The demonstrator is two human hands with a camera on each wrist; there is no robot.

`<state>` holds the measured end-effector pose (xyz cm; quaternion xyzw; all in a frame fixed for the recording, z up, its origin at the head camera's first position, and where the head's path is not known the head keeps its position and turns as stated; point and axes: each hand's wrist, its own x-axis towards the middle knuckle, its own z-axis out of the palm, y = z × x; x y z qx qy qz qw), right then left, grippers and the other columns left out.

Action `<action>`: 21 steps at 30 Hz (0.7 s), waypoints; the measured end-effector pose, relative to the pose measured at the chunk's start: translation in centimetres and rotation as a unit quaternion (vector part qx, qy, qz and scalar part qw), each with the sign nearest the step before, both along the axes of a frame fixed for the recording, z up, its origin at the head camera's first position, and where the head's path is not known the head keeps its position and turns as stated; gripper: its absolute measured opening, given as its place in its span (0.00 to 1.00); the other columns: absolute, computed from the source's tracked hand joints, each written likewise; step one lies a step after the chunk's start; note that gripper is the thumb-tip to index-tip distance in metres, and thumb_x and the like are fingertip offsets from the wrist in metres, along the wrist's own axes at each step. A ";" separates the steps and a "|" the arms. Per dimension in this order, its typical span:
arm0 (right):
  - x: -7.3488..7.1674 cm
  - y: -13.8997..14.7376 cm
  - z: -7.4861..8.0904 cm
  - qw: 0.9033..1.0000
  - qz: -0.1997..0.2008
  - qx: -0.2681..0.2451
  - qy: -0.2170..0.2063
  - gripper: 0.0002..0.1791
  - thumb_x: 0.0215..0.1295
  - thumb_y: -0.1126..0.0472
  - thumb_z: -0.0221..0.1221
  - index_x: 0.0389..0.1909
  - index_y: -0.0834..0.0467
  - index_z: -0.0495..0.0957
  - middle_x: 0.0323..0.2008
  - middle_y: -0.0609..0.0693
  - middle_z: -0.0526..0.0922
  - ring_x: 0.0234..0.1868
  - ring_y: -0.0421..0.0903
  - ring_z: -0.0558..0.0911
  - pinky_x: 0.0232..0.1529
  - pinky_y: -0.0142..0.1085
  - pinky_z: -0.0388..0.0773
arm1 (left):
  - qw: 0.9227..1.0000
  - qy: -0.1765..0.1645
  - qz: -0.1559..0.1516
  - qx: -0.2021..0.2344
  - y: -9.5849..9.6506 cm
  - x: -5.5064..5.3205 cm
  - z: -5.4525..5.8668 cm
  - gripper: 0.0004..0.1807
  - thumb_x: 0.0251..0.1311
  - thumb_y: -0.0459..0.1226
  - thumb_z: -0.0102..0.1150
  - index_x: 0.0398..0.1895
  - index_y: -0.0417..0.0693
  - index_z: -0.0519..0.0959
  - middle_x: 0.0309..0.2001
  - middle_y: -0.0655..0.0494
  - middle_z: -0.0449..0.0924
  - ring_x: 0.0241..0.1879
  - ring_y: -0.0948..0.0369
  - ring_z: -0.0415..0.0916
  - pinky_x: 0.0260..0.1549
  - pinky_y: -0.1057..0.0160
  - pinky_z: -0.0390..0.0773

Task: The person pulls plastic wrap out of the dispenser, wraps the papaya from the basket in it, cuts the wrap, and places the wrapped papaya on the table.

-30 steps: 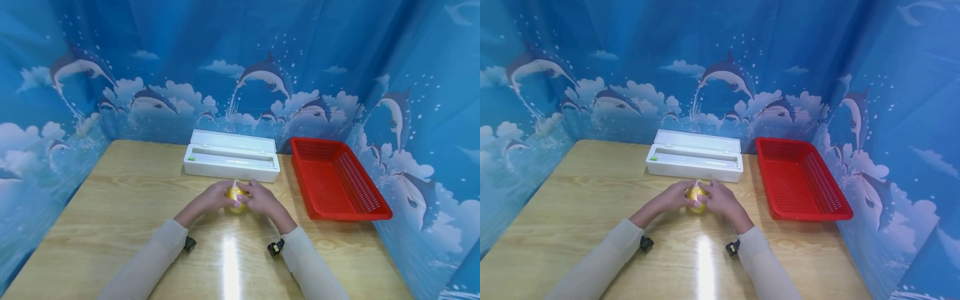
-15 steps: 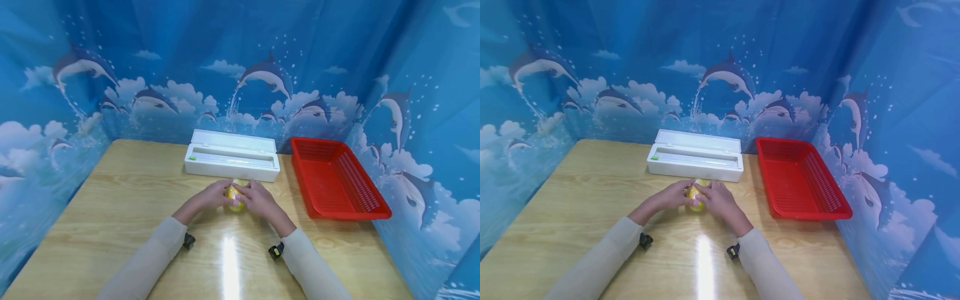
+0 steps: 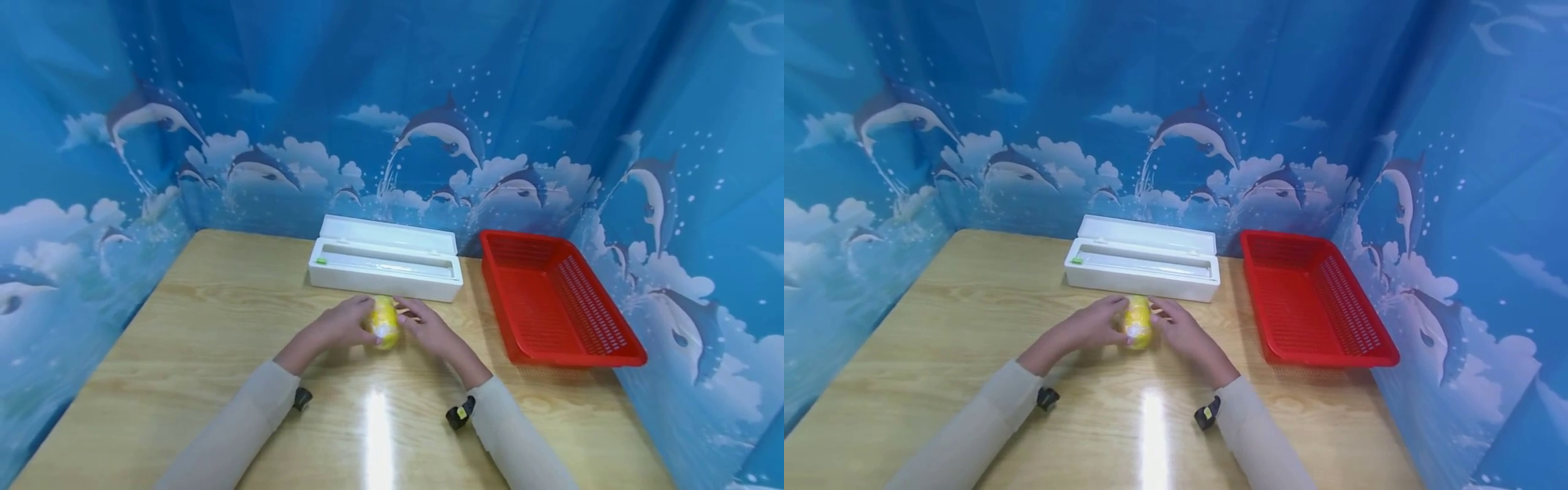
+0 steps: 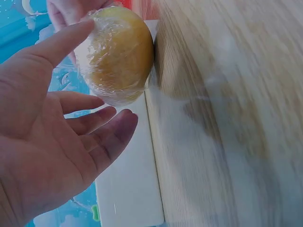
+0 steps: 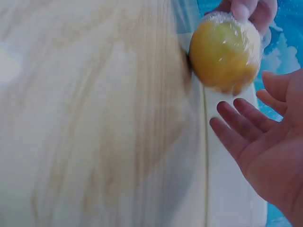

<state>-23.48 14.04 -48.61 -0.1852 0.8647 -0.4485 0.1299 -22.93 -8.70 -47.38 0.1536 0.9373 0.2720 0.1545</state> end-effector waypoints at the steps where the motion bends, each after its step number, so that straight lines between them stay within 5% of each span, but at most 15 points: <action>1: -0.2 0.1 -0.2 1.000 -0.002 -0.009 -0.009 0.27 0.78 0.58 0.52 0.76 0.51 0.63 0.68 0.56 0.72 0.66 0.57 0.74 0.67 0.54 0.72 | 1.000 0.000 0.003 0.000 -0.1 0.1 0.0 0.48 0.52 0.55 0.74 0.74 0.48 0.65 0.74 0.48 0.63 0.66 0.51 0.69 0.64 0.48 0.75; 5: -0.7 0.2 -0.9 0.998 0.002 -0.023 -0.050 0.29 0.76 0.57 0.55 0.75 0.49 0.64 0.68 0.55 0.74 0.66 0.55 0.76 0.67 0.51 0.73 | 1.000 0.003 0.005 0.023 -0.5 0.4 -0.2 0.45 0.49 0.50 0.77 0.70 0.46 0.68 0.66 0.50 0.71 0.56 0.56 0.74 0.57 0.54 0.79; 9: -0.9 -0.1 -1.4 0.997 0.020 -0.032 -0.064 0.31 0.75 0.53 0.57 0.76 0.49 0.63 0.68 0.56 0.74 0.66 0.54 0.76 0.65 0.48 0.76 | 0.998 0.006 0.014 0.061 -1.0 0.8 -0.2 0.50 0.49 0.50 0.77 0.74 0.47 0.64 0.68 0.49 0.70 0.64 0.52 0.72 0.64 0.48 0.74; 14: -0.8 -0.8 -1.8 0.998 0.025 -0.039 -0.051 0.32 0.74 0.52 0.58 0.75 0.51 0.64 0.67 0.58 0.74 0.65 0.56 0.77 0.63 0.47 0.78 | 0.997 0.006 0.041 0.071 -0.9 0.9 0.0 0.51 0.54 0.55 0.73 0.78 0.53 0.59 0.79 0.49 0.54 0.76 0.47 0.57 0.71 0.41 0.64; 21: -0.5 -1.6 -1.4 0.998 0.023 -0.025 -0.050 0.33 0.73 0.48 0.58 0.76 0.48 0.63 0.68 0.55 0.74 0.66 0.54 0.76 0.64 0.47 0.77 | 0.996 0.006 0.061 0.067 -1.0 0.6 -0.1 0.43 0.55 0.52 0.73 0.73 0.52 0.68 0.77 0.51 0.59 0.75 0.47 0.59 0.70 0.42 0.65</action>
